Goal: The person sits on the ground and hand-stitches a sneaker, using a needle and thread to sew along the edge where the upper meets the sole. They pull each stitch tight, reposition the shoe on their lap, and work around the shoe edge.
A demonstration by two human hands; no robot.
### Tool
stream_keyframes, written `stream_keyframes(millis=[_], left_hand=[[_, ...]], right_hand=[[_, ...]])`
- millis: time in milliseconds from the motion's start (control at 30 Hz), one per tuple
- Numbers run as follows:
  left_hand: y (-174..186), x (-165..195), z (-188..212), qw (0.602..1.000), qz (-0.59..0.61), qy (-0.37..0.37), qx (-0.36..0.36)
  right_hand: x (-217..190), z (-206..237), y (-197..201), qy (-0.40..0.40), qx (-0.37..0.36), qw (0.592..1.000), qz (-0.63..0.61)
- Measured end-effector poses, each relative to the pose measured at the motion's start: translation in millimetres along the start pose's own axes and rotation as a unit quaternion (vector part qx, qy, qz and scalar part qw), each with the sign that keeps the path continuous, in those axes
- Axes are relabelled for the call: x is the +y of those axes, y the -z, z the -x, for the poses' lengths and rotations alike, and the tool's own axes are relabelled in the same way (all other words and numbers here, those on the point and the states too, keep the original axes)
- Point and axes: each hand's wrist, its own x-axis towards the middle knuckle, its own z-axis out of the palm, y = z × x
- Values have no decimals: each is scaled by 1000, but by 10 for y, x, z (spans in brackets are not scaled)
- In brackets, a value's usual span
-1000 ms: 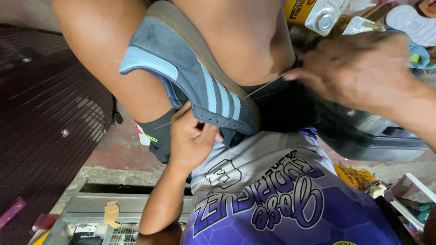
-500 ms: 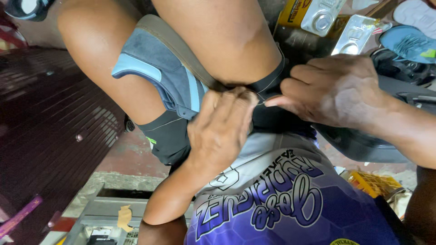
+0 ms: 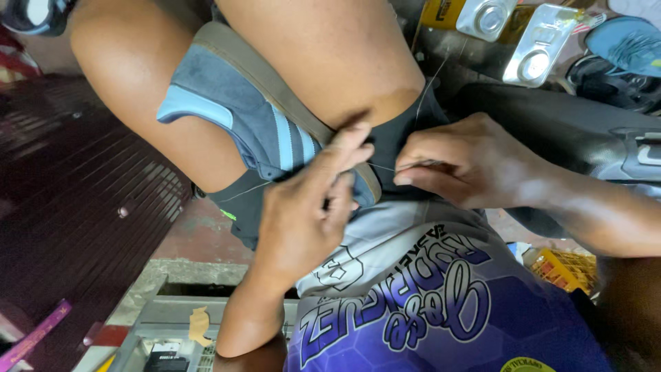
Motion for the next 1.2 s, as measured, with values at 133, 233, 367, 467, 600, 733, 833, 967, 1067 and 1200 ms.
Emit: stream_keyframes(millis=[133, 233, 367, 467, 600, 733, 833, 967, 1067, 1200], left_hand=[[-91, -95, 68, 996, -85, -8, 2], [-121, -140, 124, 997, -70, -15, 31], [-150, -161, 166, 995, -74, -43, 57], [-117, -214, 176, 994, -65, -59, 60], [-51, -257, 165, 995, -42, -64, 69], [-18, -245, 125, 996, -36, -57, 62], [-31, -257, 199, 996, -19, -66, 61], [-21, -362, 413, 967, -62, -162, 188], [92, -492, 530, 920, -228, -64, 312], [43, -743, 633, 935, -248, -27, 252]], right_hand=[[-125, -83, -52, 49, 39, 998, 29], [-196, -256, -217, 107, 82, 981, 136], [-49, -323, -5, 150, 107, 913, 363], [156, -160, 313, 82, 179, 824, 531], [150, 196, 405, -116, 138, 840, 512], [5, 120, -66, -36, 39, 907, 418], [-76, -5, -413, 4, 68, 956, 285], [-38, -22, -467, 54, 115, 991, 38], [-104, -4, -314, 16, 113, 973, -201], [-195, -27, -348, 25, 92, 984, -152]])
